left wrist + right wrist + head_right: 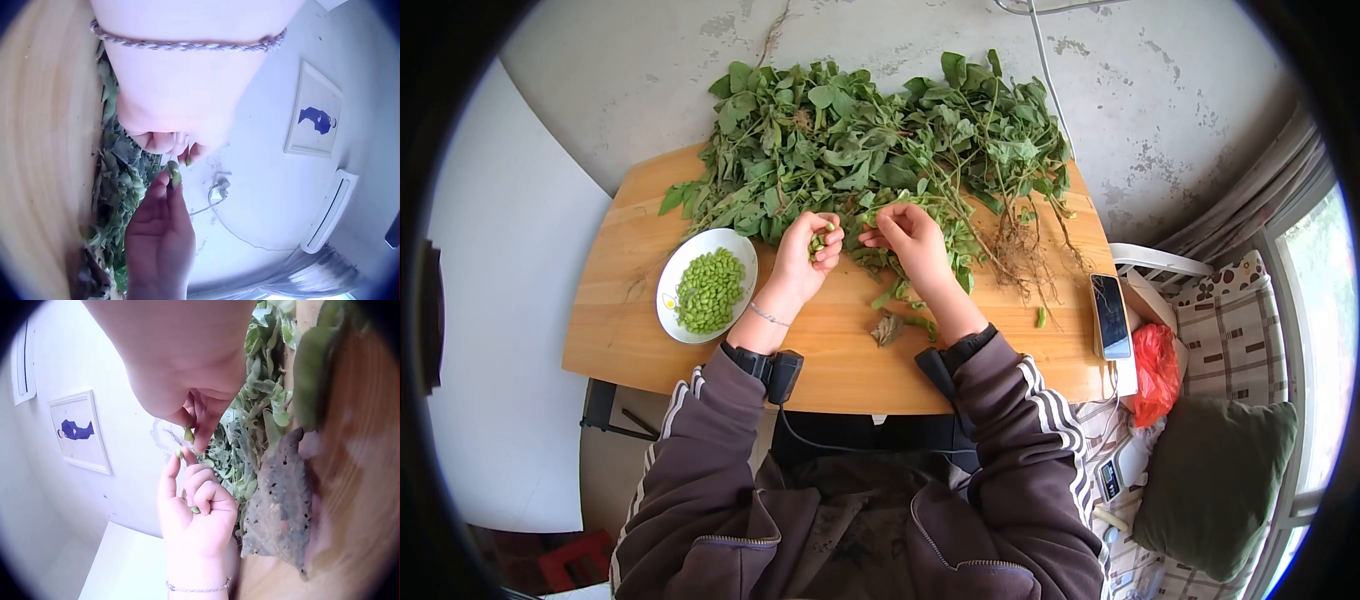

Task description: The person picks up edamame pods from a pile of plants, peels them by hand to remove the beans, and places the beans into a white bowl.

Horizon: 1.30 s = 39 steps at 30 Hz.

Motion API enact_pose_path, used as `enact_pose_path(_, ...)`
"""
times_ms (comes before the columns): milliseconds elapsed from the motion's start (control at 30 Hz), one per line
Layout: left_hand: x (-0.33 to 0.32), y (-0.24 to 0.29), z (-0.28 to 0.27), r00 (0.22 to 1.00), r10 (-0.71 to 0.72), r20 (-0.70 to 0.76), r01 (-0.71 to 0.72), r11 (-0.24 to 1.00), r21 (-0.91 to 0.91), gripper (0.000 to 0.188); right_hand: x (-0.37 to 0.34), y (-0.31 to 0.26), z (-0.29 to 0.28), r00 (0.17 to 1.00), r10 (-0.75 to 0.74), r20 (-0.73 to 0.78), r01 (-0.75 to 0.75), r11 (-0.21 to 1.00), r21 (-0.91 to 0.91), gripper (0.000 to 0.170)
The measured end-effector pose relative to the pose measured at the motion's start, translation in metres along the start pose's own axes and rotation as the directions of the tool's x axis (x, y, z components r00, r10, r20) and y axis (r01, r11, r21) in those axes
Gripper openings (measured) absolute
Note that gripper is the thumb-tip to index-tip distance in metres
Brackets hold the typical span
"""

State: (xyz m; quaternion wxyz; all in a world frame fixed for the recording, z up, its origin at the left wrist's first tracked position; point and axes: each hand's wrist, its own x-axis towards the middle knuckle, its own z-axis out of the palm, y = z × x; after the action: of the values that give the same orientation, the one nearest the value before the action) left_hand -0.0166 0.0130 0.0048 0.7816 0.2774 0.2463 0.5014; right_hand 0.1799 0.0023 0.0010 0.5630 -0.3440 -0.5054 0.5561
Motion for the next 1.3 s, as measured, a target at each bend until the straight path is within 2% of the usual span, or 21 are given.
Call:
enact_pose_path(33,-0.001,0.001,0.0,0.999,-0.036,-0.015,0.036,0.999,-0.008,0.014,0.0,-0.001,-0.001,1.0,-0.002,0.004,0.001,0.999,0.035,0.023)
enact_pose_path(133,-0.003,0.003,0.002,0.996,-0.087,0.017,0.088,0.994,-0.067,0.015,0.0,-0.002,-0.001,0.999,-0.037,0.014,0.037,0.999,-0.027,0.026)
enact_pose_path(233,0.001,0.0,0.001,0.994,-0.112,-0.017,0.113,0.992,0.058,0.024,0.0,-0.002,-0.001,1.0,-0.008,0.021,0.01,0.998,-0.066,0.028)
enact_pose_path(333,0.0,-0.004,0.0,0.999,-0.015,-0.037,0.025,0.953,0.302,0.032,-0.001,-0.003,-0.001,1.0,0.002,0.019,0.0,0.998,-0.07,0.026)
enact_pose_path(433,-0.004,-0.003,0.004,0.992,0.115,-0.046,-0.082,0.887,0.455,0.034,0.0,-0.001,-0.001,1.0,-0.007,-0.007,0.006,0.996,-0.086,0.027)
enact_pose_path(533,-0.008,0.0,0.013,0.993,0.104,-0.053,-0.079,0.933,0.351,0.035,-0.001,-0.002,0.001,0.998,-0.055,-0.037,0.051,0.994,-0.095,0.026)
enact_pose_path(633,-0.005,-0.006,0.012,0.981,0.177,-0.078,-0.14,0.928,0.344,0.031,0.0,0.001,0.0,0.997,-0.065,-0.052,0.06,0.995,-0.078,0.025)
enact_pose_path(733,-0.009,-0.005,0.013,0.968,0.242,-0.069,-0.159,0.803,0.574,0.029,0.0,0.002,0.0,0.997,-0.059,-0.059,0.051,0.99,-0.129,0.024)
enact_pose_path(833,-0.005,-0.013,0.013,0.908,0.417,0.035,-0.303,0.597,0.743,0.032,-0.001,0.003,0.0,0.997,-0.071,-0.028,0.065,0.983,-0.17,0.023)
enact_pose_path(933,0.001,-0.021,0.009,0.852,0.51,0.121,-0.429,0.546,0.719,0.033,-0.004,0.003,0.002,0.997,-0.077,-0.019,0.069,0.965,-0.253,0.024)
enact_pose_path(1033,0.0,-0.02,0.004,0.844,0.517,0.14,-0.38,0.394,0.837,0.03,-0.004,0.001,0.001,0.998,-0.057,-0.036,0.041,0.937,-0.346,0.025)
enact_pose_path(1233,0.003,-0.024,0.004,0.727,0.629,0.276,-0.491,0.194,0.849,0.026,-0.004,0.006,0.003,0.995,-0.105,-0.002,0.099,0.943,-0.317,0.021)
enact_pose_path(1300,0.002,-0.021,0.003,0.695,0.623,0.358,-0.497,0.057,0.866,0.027,-0.004,0.005,0.004,0.997,-0.08,-0.004,0.076,0.956,-0.283,0.019)
